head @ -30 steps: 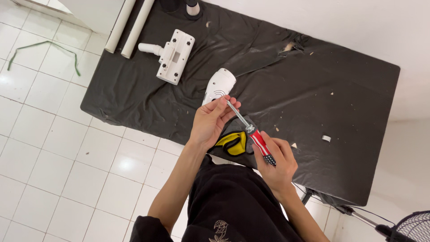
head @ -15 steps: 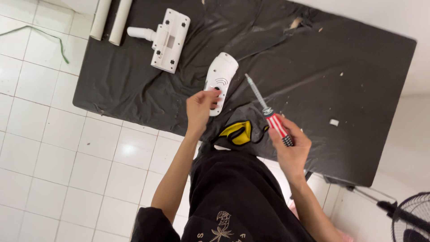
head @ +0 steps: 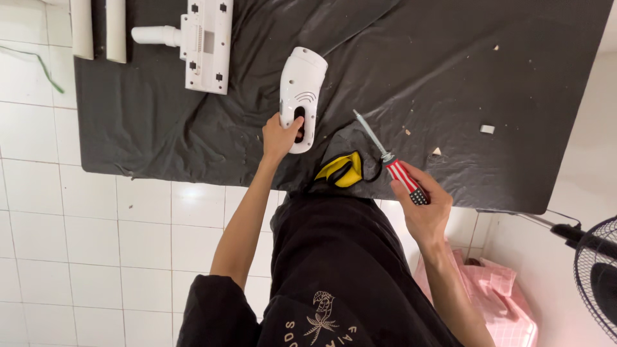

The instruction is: The person unscrews the housing of a handheld vacuum cleaner with a screwdriver, wipes the body with a cloth, removes and handles the dust canister and filter, then attaches the extension tube and floor head to reassemble the vacuum.

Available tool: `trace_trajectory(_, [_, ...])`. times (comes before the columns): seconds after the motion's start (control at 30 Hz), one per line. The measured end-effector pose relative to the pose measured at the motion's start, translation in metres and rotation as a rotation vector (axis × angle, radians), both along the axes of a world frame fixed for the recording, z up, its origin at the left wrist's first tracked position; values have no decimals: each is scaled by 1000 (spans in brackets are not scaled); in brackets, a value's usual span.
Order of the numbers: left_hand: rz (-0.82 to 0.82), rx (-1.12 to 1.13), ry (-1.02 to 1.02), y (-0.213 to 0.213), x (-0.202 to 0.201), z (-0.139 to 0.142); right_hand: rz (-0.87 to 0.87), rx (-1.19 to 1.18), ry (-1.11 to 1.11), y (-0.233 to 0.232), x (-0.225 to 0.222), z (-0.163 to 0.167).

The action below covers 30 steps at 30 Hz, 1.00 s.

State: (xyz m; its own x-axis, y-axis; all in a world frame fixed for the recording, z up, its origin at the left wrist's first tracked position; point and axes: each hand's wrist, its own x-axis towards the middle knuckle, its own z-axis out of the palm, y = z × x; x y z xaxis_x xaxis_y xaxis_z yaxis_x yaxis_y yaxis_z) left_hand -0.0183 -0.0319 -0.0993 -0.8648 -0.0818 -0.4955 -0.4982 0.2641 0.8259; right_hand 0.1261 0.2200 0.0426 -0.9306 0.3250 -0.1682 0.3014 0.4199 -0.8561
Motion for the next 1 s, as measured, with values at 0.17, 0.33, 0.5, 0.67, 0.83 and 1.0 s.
trace_trajectory(0.17, [160, 554, -78, 0, 6, -4, 156, 218, 88, -6, -5, 15])
trace_trajectory(0.33, [231, 845, -128, -4, 10, 12, 273, 368, 169, -10, -11, 37])
trace_trajectory(0.5, [284, 949, -6, -3, 6, 40, 326, 433, 184, -13, -13, 55])
trace_trajectory(0.67, [345, 821, 204, 2, 4, 60, 350, 484, 217, -18, -14, 61])
trace_trajectory(0.83, [373, 685, 282, 10, 10, 72, 396, 508, 233, -18, -21, 60])
trace_trajectory(1.0, [354, 545, 312, 14, 13, 78, 428, 502, 242, -17, -25, 60])
